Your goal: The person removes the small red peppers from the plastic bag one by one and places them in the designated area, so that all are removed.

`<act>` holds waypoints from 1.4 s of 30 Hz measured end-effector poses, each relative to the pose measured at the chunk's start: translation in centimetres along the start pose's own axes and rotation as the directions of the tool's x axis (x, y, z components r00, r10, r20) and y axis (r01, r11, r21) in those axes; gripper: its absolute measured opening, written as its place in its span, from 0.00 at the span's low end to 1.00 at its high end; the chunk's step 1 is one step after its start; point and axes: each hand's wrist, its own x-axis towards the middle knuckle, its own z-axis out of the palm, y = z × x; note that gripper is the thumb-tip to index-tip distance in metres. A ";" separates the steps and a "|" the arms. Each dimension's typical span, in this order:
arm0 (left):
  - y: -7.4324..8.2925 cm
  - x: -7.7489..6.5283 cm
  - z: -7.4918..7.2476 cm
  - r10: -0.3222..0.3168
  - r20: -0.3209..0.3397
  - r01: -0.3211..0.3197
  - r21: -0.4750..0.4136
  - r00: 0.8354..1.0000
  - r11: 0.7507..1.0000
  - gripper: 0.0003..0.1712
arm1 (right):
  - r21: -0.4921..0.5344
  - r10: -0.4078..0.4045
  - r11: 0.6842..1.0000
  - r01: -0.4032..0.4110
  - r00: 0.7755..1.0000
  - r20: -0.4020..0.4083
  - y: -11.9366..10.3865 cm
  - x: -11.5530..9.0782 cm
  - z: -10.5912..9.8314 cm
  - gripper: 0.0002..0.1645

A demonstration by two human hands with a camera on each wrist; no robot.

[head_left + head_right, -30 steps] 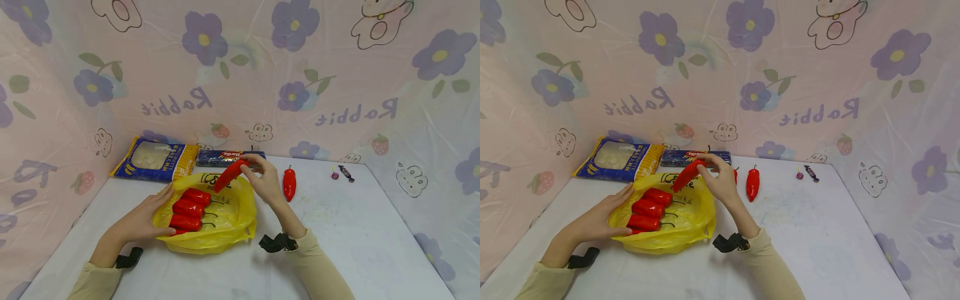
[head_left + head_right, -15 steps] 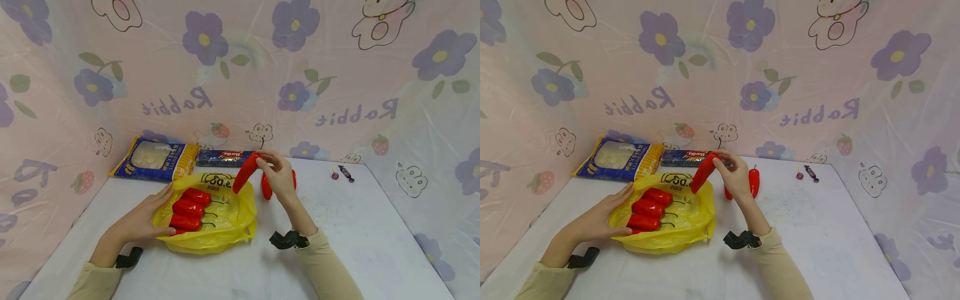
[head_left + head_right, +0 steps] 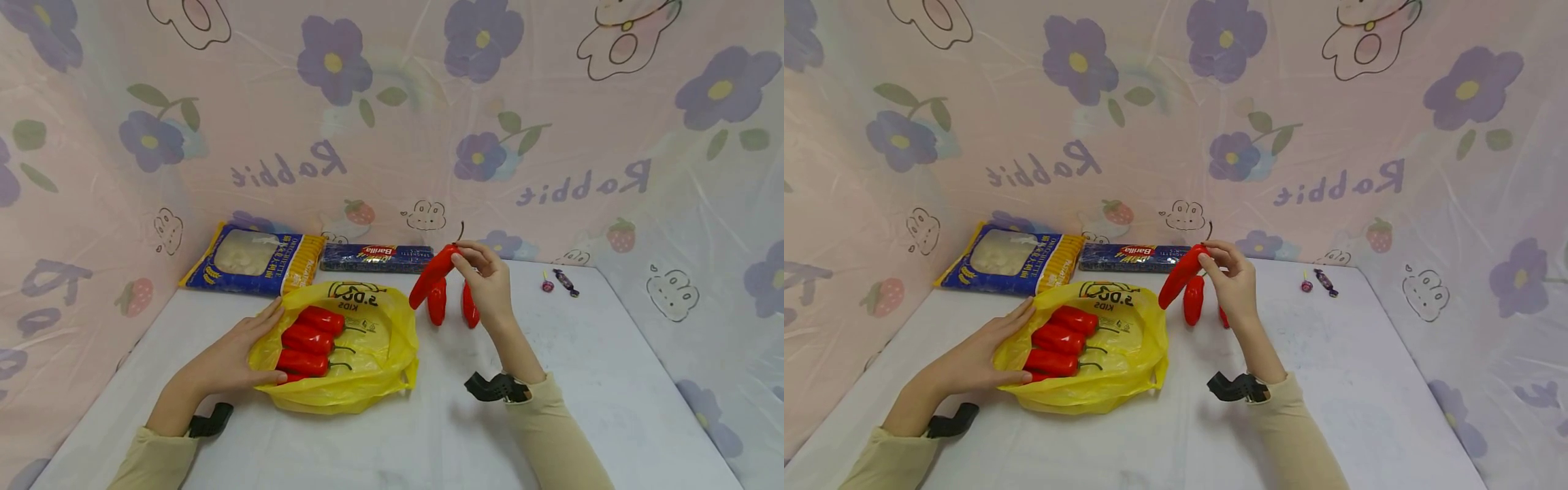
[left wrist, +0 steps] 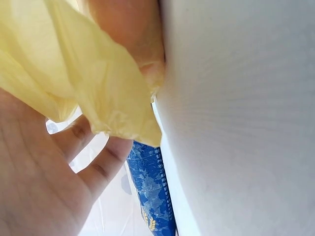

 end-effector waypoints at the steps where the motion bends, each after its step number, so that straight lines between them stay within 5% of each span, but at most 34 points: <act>1: 0.0 0.0 0.0 0.001 0.000 -0.001 0.001 1.000 1.000 0.68 | 0.005 0.003 1.000 -0.003 1.000 -0.006 0.0 0.1 -0.3 0.20; 13: 0.1 0.0 -0.1 -0.005 0.003 0.005 -0.002 1.000 1.000 0.68 | 0.033 0.053 0.998 -0.051 0.997 -0.050 1.0 0.8 -3.9 0.18; 23: 0.1 0.0 0.0 -0.006 0.004 0.006 -0.001 1.000 1.000 0.68 | -0.151 0.187 0.969 -0.195 0.980 -0.067 3.2 1.2 -7.2 0.28; 34: -0.1 0.0 0.1 0.001 -0.002 -0.001 0.002 1.000 1.000 0.68 | -0.339 0.281 0.893 -0.296 0.955 -0.094 6.7 1.8 -10.5 0.33; 42: -0.2 0.0 0.2 0.006 -0.001 -0.006 0.002 1.000 1.000 0.68 | -0.416 0.382 0.819 -0.395 0.917 -0.117 8.9 2.6 -12.0 0.33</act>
